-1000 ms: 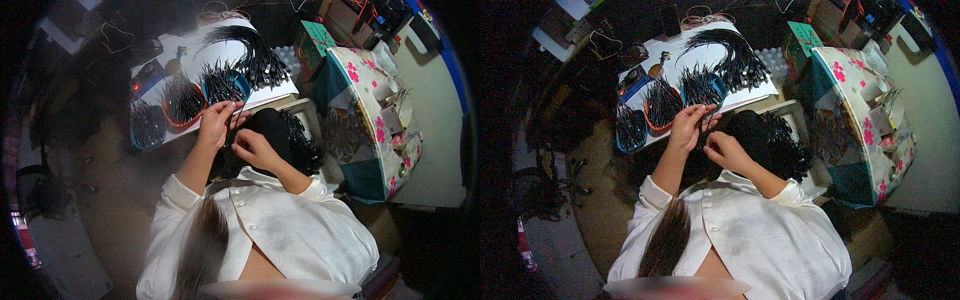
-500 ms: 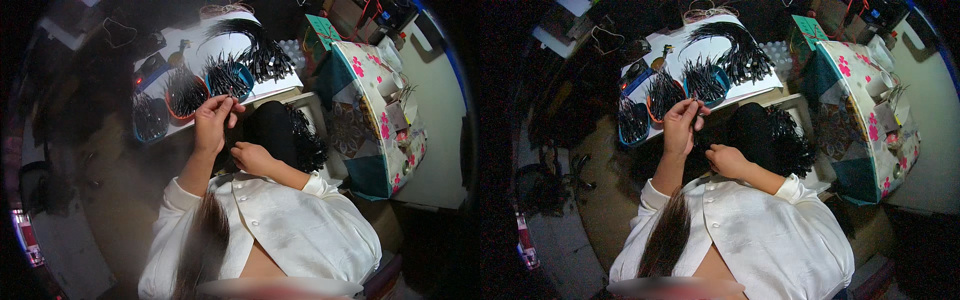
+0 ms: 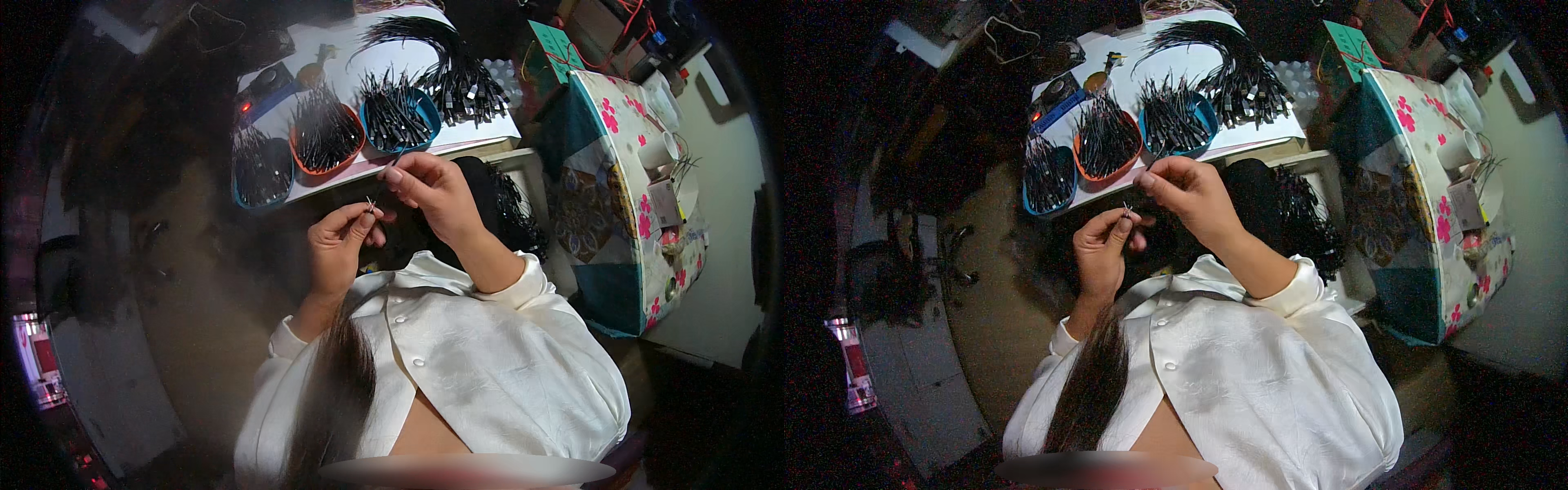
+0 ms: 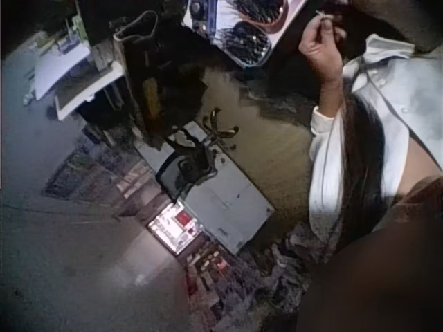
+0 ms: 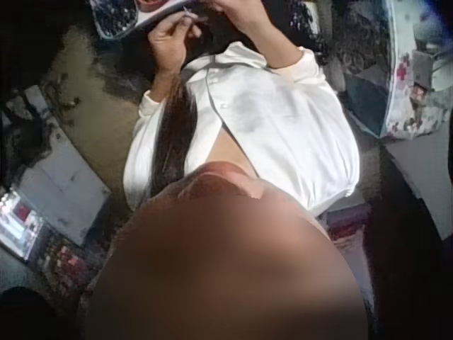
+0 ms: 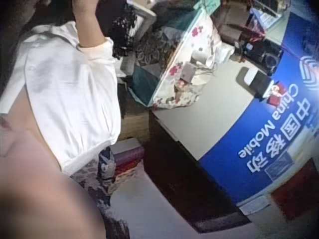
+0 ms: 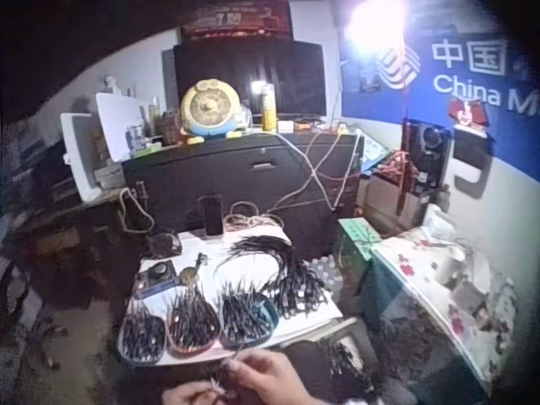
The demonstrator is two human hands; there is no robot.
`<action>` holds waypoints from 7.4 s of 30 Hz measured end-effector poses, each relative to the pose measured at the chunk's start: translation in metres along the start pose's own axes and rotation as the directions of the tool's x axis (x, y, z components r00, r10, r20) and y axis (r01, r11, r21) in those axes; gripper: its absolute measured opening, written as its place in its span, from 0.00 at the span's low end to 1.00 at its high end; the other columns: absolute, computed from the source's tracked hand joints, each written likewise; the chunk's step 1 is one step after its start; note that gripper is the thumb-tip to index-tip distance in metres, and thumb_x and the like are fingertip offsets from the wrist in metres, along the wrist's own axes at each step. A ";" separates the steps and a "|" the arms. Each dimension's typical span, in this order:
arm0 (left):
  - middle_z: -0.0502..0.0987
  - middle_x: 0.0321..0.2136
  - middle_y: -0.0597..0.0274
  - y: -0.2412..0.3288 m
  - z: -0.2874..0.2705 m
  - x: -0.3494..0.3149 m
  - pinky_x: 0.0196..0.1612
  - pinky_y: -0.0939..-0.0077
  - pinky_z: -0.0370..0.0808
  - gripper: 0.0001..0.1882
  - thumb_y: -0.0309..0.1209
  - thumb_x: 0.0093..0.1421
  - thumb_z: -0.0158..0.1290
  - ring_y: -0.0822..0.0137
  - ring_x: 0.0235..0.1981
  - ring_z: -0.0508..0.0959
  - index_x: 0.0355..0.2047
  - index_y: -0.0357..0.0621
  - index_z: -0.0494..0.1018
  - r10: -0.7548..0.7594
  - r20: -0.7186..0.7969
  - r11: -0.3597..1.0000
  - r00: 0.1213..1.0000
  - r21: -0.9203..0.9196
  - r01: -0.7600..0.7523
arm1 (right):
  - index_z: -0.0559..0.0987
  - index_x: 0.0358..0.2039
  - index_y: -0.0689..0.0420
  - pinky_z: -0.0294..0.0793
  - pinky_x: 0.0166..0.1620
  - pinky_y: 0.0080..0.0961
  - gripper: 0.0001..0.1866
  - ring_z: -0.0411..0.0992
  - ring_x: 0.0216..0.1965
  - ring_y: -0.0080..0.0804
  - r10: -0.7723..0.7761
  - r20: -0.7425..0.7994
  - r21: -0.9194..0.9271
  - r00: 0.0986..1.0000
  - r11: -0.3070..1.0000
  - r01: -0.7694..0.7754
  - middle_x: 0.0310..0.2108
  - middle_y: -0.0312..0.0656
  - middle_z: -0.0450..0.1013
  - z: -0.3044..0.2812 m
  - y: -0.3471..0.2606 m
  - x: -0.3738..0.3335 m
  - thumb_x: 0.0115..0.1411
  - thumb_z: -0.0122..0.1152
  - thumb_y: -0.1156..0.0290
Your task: The person sits on the floor and repeatedly picks up small black electronic components from bowls on a low table, manipulates them with both hands, and places them back. The person also reaches for a tool on the table and handles a bundle of black wires.
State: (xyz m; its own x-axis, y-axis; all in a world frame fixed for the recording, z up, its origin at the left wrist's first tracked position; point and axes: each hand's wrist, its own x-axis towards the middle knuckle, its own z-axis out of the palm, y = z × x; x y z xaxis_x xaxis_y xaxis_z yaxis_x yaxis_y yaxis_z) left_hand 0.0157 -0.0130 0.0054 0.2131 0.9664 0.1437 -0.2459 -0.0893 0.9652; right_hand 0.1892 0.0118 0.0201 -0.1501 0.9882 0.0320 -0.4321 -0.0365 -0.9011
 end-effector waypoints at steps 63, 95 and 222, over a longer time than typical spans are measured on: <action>0.78 0.27 0.59 0.006 0.013 0.002 0.22 0.90 0.60 0.10 0.28 0.63 0.53 0.81 0.20 0.68 0.38 0.32 0.75 -0.180 -0.014 0.942 0.984 -0.290 0.168 | 0.73 0.31 0.58 0.72 0.32 0.14 0.05 0.71 0.27 0.22 0.275 0.231 0.515 0.933 0.780 -0.357 0.27 0.37 0.72 0.004 0.023 -0.014 0.59 0.59 0.72; 0.78 0.23 0.60 0.026 0.003 -0.003 0.20 0.90 0.61 0.07 0.24 0.62 0.52 0.81 0.18 0.69 0.35 0.32 0.77 -0.225 0.186 0.959 0.956 -0.131 0.251 | 0.70 0.31 0.56 0.65 0.28 0.14 0.09 0.66 0.27 0.16 0.325 0.380 0.365 0.866 0.808 -0.463 0.27 0.31 0.66 -0.001 0.007 -0.017 0.60 0.60 0.68; 0.76 0.22 0.67 0.010 0.001 -0.003 0.26 0.87 0.68 0.06 0.24 0.62 0.53 0.81 0.23 0.72 0.35 0.33 0.78 -0.167 0.098 0.967 0.981 0.208 0.144 | 0.78 0.37 0.58 0.72 0.36 0.29 0.17 0.71 0.34 0.36 -0.357 0.770 -0.598 0.528 -0.117 0.793 0.34 0.41 0.72 -0.030 -0.024 -0.017 0.45 0.63 0.69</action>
State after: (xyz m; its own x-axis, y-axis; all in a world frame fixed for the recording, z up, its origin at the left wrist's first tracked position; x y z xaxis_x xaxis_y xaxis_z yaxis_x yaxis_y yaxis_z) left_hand 0.0132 -0.0168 0.0152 0.3431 0.9393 0.0008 -0.0100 0.0028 0.9999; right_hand 0.2281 0.0005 0.0280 -0.6100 0.4200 0.6719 0.4629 0.8771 -0.1279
